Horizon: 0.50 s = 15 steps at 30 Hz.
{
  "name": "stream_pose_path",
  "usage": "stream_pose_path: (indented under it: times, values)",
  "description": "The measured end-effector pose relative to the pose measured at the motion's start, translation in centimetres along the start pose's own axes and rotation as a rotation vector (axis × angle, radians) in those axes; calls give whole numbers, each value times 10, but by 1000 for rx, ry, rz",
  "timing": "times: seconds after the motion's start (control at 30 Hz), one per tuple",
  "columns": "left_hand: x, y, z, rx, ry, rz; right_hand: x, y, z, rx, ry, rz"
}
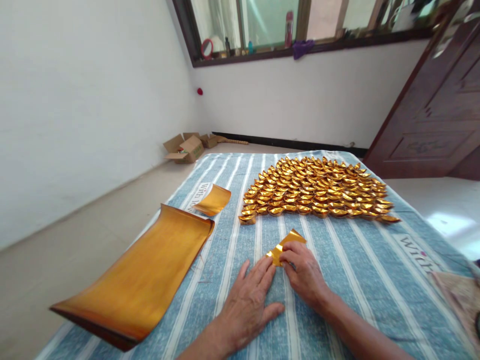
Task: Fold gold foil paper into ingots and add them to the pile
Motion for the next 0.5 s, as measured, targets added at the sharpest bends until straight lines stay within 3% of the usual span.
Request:
stream_pose_path:
  times: [0.5]
  values:
    - [-4,-9,5,-26,47,-86,-1,0,0,2,-8,-5]
Point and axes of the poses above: each hand's wrist, its own z-axis away from the middle knuckle, its own x-axis out of the palm, y = z × x, the point moved 9 cm from there along -z, towards the middle knuckle, and after that the axes turned 10 degrees about y, right-handed, at the moved point
